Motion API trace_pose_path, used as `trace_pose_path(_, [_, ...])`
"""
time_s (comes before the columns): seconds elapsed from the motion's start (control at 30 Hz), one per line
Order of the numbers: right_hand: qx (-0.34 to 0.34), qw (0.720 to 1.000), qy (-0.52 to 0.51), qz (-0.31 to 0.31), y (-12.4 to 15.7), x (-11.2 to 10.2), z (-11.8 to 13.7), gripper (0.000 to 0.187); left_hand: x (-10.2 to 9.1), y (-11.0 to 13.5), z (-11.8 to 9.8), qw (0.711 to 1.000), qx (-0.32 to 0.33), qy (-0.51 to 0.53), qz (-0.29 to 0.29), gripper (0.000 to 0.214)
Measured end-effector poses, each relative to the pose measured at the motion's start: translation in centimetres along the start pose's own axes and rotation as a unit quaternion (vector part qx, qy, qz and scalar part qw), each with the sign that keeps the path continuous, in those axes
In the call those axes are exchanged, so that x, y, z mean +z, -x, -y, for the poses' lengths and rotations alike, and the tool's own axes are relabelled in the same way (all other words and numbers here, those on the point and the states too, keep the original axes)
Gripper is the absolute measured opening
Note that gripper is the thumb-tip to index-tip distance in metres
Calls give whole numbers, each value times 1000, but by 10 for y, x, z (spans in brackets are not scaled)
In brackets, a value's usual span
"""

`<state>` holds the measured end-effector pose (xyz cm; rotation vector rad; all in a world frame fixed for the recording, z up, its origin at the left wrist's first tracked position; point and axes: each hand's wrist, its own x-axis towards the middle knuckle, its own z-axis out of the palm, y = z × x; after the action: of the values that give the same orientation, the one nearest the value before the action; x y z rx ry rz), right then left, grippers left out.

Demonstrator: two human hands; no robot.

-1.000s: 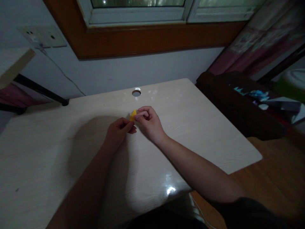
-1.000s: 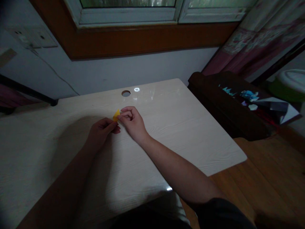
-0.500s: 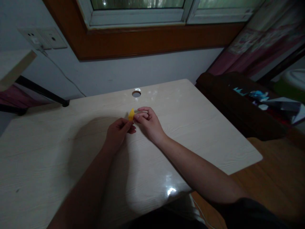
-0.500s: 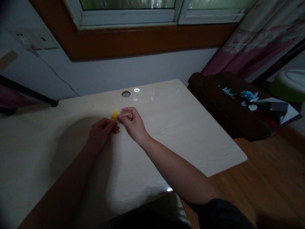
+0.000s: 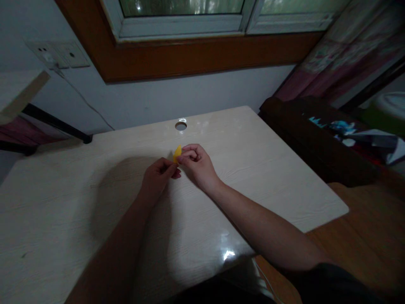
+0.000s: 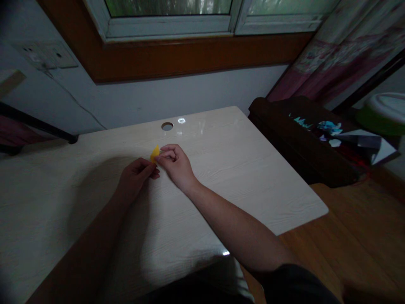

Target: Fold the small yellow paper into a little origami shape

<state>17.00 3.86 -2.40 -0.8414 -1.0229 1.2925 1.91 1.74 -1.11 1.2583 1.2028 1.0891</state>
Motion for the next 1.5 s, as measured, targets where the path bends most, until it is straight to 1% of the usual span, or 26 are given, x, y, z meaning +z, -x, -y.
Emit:
trace_pose_path(0.13, [0,1000,-6,-3,0,1,0,34,-1,0,1,1000,13,-1,1,29])
trace_pose_path(0.4, [-8,1000,-15,-4,1,0,0,31,1,1,-1,1000,18,-16,-3,28])
trace_pose_path(0.6, [-18,1000,9,-11,1,0,0,32,2,2,-2,1000,15,-21,3,30])
trace_pose_path(0.87, [-38,999,31,-2,0,-2,-3,30,2,1,2,1000,17,-19,15,29])
trace_pose_path(0.97, [-53,998,34,16,0,-3,-4,29,3,2,-2,999,28,-15,19,28])
trace_pose_path(1.03, [-58,997,41,39,0,-3,-3,29,2,3,-4,999,47,-11,6,28])
trace_pose_path(1.17, [-49,993,72,84,1,-5,-2,32,-3,1,-3,993,93,-2,-72,21])
trace_pose_path(1.23, [-47,989,94,106,1,-7,-4,32,-6,-1,0,990,102,-7,-98,19])
trace_pose_path(1.33, [-51,979,134,144,2,-9,-5,35,-8,-5,3,988,111,-16,-106,22])
trace_pose_path(1.43, [-56,968,170,178,3,-10,-4,37,-8,-5,4,989,112,-18,-94,28])
trace_pose_path(1.5, [-53,964,179,191,4,-11,-3,37,-8,-5,4,990,113,-24,-86,29])
